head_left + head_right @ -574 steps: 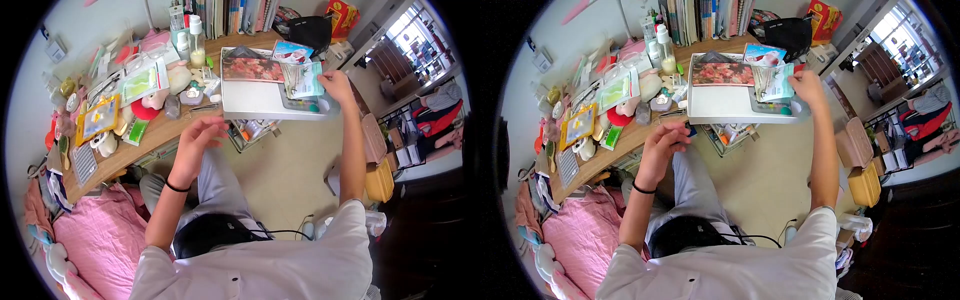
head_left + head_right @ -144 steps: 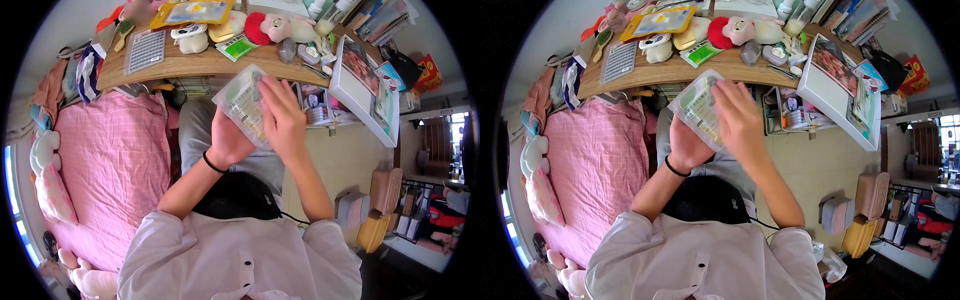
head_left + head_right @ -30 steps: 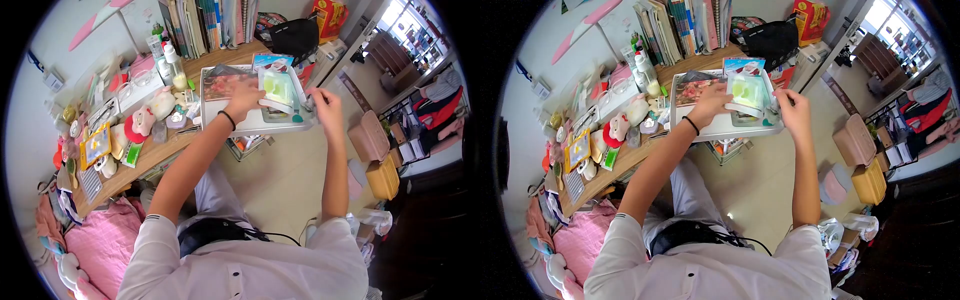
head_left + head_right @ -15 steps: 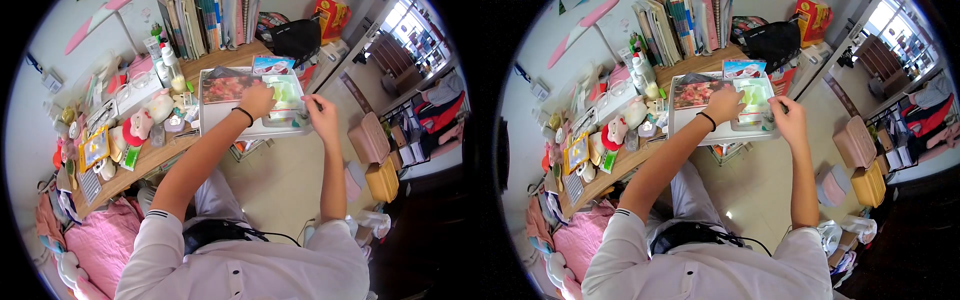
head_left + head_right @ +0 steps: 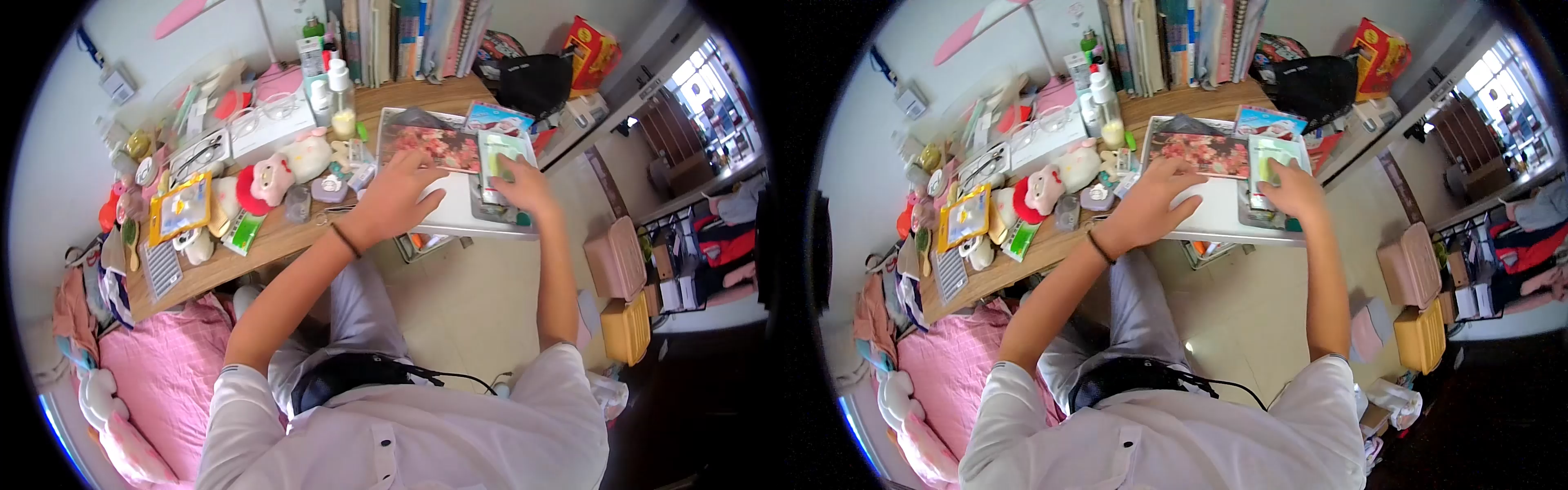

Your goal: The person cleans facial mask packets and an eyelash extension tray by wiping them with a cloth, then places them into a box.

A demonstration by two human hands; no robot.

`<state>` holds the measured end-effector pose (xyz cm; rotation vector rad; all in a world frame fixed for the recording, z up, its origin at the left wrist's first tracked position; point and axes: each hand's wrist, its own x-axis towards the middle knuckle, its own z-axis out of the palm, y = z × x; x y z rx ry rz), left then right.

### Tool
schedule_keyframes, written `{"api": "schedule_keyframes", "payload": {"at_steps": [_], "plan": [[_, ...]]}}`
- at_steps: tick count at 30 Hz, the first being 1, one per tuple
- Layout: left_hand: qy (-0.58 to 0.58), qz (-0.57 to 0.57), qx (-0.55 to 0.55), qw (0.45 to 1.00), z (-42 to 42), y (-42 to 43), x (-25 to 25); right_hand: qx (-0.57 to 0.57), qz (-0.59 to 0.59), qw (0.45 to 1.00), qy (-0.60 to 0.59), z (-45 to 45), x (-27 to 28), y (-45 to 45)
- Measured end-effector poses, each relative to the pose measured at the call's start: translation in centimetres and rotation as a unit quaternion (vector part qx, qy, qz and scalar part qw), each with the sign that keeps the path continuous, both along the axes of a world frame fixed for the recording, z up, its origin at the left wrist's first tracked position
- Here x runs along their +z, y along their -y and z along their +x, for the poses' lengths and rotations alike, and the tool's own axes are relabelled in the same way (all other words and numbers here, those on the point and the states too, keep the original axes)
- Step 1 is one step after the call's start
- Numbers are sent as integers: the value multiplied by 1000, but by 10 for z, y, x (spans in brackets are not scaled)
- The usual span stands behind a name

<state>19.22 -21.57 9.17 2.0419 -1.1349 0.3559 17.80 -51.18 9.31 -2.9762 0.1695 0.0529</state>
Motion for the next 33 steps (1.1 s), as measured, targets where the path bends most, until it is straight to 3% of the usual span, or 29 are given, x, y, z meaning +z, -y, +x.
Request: {"api": "schedule_keyframes", "payload": {"at_steps": [5,9,12,16,18,19,22,25,33], "plan": [[-77,-40,78,993,-49,-87,7,4,36,999,-13,7,-13,11],[-56,-54,159,984,-96,-160,-7,12,64,998,19,6,-21,22],[-54,-32,281,958,-130,-221,-26,48,70,990,113,2,-19,10],[-52,-25,427,903,-167,-294,-37,25,176,975,135,-24,18,-60],[-44,-5,482,875,-172,-324,-36,46,186,949,249,-27,21,-81],[-44,-4,489,871,-171,-337,-35,53,188,949,247,-30,23,-94],[-17,94,591,801,-167,-374,-47,61,210,938,269,-38,36,-141],[-23,162,643,749,-157,-386,-55,81,267,916,288,-48,43,-193],[-47,170,666,725,-139,-388,-54,152,241,917,277,-73,33,-263]]}}
